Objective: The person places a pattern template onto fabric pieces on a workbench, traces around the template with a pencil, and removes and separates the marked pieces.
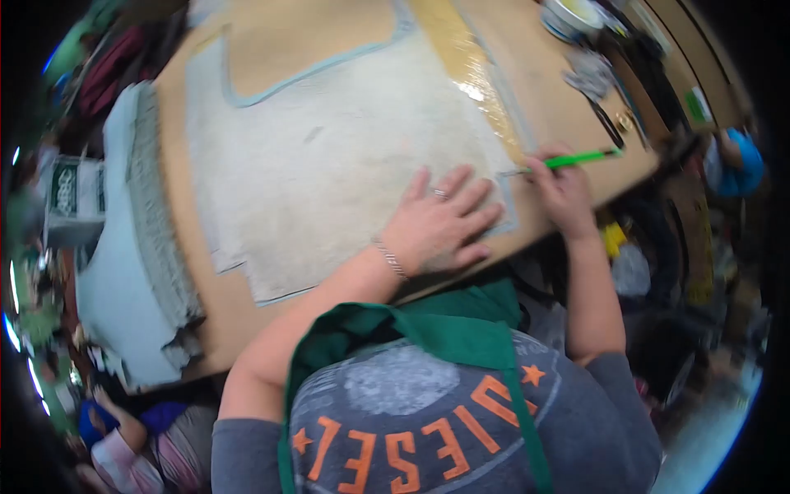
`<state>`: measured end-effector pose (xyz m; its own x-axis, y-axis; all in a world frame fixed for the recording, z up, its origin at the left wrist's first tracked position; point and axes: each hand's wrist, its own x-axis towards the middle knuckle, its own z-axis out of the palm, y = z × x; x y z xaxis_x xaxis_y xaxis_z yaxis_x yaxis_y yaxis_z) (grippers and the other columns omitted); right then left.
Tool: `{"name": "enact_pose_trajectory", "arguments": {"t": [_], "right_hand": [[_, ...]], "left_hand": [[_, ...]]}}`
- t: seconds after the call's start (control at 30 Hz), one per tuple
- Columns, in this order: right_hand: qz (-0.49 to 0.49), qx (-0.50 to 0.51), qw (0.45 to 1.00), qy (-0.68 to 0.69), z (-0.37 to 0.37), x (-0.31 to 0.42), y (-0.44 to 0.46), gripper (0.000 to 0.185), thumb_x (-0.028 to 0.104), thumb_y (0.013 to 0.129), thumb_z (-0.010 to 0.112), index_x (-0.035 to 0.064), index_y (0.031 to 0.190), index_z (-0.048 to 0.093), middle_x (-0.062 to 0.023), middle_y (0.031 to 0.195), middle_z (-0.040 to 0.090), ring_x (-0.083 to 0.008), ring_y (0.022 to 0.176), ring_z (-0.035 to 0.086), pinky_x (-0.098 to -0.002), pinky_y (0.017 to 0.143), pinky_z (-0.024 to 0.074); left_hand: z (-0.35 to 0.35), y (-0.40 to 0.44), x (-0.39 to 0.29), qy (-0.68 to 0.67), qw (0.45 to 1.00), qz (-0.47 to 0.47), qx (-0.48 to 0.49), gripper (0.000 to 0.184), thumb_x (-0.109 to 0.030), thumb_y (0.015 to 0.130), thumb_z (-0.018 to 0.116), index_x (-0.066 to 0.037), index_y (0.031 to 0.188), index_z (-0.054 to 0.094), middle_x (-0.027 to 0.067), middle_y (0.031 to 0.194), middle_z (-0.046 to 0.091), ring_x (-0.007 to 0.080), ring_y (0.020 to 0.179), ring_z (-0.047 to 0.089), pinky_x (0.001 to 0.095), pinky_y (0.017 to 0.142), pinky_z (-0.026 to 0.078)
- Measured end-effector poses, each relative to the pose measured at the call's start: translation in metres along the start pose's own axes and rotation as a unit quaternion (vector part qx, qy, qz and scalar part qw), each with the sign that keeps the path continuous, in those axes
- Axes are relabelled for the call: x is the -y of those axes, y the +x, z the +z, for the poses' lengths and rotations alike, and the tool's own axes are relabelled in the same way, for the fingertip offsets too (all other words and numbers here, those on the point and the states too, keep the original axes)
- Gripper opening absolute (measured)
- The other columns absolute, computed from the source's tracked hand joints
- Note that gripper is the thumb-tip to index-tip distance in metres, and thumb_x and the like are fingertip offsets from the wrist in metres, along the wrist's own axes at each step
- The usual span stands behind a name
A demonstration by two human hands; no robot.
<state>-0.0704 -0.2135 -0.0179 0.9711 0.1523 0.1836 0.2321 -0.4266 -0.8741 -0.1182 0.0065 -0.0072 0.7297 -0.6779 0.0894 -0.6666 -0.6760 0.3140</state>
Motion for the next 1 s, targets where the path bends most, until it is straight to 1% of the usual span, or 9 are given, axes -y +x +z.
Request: {"name": "enact_pose_trajectory", "arguments": {"t": [0.07, 0.1, 0.2, 0.37, 0.43, 0.53, 0.7, 0.9, 1.0], "right_hand": [[0.010, -0.053, 0.998, -0.023, -0.017, -0.013, -0.004, 0.012, 0.010, 0.085, 0.055, 0.0008, 0.078, 0.053, -0.0041, 0.068, 0.051, -0.0105, 0.062, 0.046, -0.0238, 0.057, 0.0382], [0.094, -0.044, 0.995, 0.007, -0.028, -0.007, -0.007, 0.010, 0.011, 0.087, 0.053, 0.0027, 0.082, 0.052, -0.0025, 0.071, 0.052, -0.0087, 0.065, 0.049, -0.0218, 0.059, 0.0401], [0.060, -0.140, 0.973, 0.176, -0.019, 0.009, -0.005, 0.008, 0.012, 0.091, 0.048, 0.0037, 0.091, 0.047, -0.0051, 0.077, 0.053, -0.0099, 0.071, 0.053, -0.0214, 0.063, 0.0440], [0.087, -0.067, 0.960, 0.259, -0.008, -0.012, -0.008, 0.010, 0.013, 0.091, 0.049, 0.0043, 0.093, 0.044, -0.0078, 0.084, 0.055, -0.0137, 0.071, 0.055, -0.0244, 0.066, 0.0459], [0.116, -0.073, 0.949, 0.285, -0.004, 0.000, -0.006, 0.010, 0.013, 0.091, 0.050, 0.0048, 0.093, 0.044, -0.0083, 0.085, 0.056, -0.0143, 0.071, 0.056, -0.0249, 0.067, 0.0467], [0.138, -0.027, 0.947, 0.287, 0.002, 0.016, 0.005, 0.010, 0.012, 0.090, 0.051, 0.0051, 0.095, 0.045, -0.0087, 0.088, 0.057, -0.0156, 0.076, 0.058, -0.0255, 0.071, 0.0476], [0.086, 0.124, 0.967, 0.207, 0.076, 0.093, 0.050, 0.009, 0.010, 0.088, 0.052, 0.0030, 0.094, 0.049, -0.0077, 0.088, 0.057, -0.0150, 0.080, 0.058, -0.0245, 0.071, 0.0459], [-0.068, 0.381, 0.915, 0.113, 0.231, 0.196, 0.077, 0.012, 0.008, 0.080, 0.063, 0.0000, 0.084, 0.054, -0.0044, 0.077, 0.056, -0.0100, 0.073, 0.053, -0.0234, 0.066, 0.0436], [-0.114, 0.453, 0.883, 0.051, 0.300, 0.221, 0.070, 0.020, 0.016, 0.077, 0.066, -0.0008, 0.080, 0.055, -0.0071, 0.075, 0.059, -0.0138, 0.072, 0.057, -0.0273, 0.067, 0.0456]], "left_hand": [[0.002, -0.001, 0.001, -0.026, 1.000, 0.006, 0.001, 0.049, -0.049, 0.080, 0.049, -0.022, 0.120, 0.048, 0.0066, 0.132, 0.037, 0.0291, 0.126, 0.029, 0.0609, 0.093, 0.027], [0.007, -0.001, 0.002, -0.053, 0.998, 0.008, -0.017, 0.048, -0.049, 0.080, 0.048, -0.021, 0.120, 0.048, 0.0067, 0.132, 0.037, 0.0291, 0.126, 0.029, 0.0601, 0.094, 0.026], [-0.003, 0.002, 0.010, -0.168, 0.985, -0.020, -0.042, 0.045, -0.044, 0.086, 0.044, -0.013, 0.118, 0.049, 0.0096, 0.126, 0.042, 0.0282, 0.122, 0.034, 0.0538, 0.097, 0.027], [-0.016, -0.026, 0.058, -0.453, 0.858, -0.062, -0.235, 0.035, -0.028, 0.088, 0.049, -0.002, 0.111, 0.052, 0.0147, 0.114, 0.051, 0.0295, 0.110, 0.046, 0.0361, 0.093, 0.037], [-0.033, -0.065, 0.081, -0.352, 0.879, -0.112, -0.300, 0.033, -0.022, 0.085, 0.054, -0.001, 0.110, 0.053, 0.0159, 0.110, 0.053, 0.0310, 0.105, 0.049, 0.0311, 0.090, 0.039], [-0.052, -0.120, 0.103, -0.134, 0.918, -0.247, -0.279, 0.034, -0.025, 0.083, 0.056, -0.005, 0.111, 0.053, 0.0132, 0.116, 0.049, 0.0303, 0.113, 0.044, 0.0398, 0.092, 0.038], [-0.060, -0.155, 0.124, 0.063, 0.905, -0.378, -0.184, 0.044, -0.035, 0.083, 0.053, -0.013, 0.121, 0.047, 0.0090, 0.132, 0.037, 0.0304, 0.126, 0.028, 0.0572, 0.097, 0.027], [-0.048, -0.157, 0.133, 0.037, 0.899, -0.404, -0.164, 0.056, -0.045, 0.085, 0.043, -0.017, 0.133, 0.035, 0.0080, 0.143, 0.024, 0.0322, 0.132, 0.016, 0.0625, 0.099, 0.014], [-0.030, -0.153, 0.144, 0.003, 0.892, -0.391, -0.228, 0.061, -0.046, 0.085, 0.043, -0.013, 0.134, 0.032, 0.0094, 0.142, 0.025, 0.0300, 0.133, 0.014, 0.0589, 0.103, 0.008]]}}
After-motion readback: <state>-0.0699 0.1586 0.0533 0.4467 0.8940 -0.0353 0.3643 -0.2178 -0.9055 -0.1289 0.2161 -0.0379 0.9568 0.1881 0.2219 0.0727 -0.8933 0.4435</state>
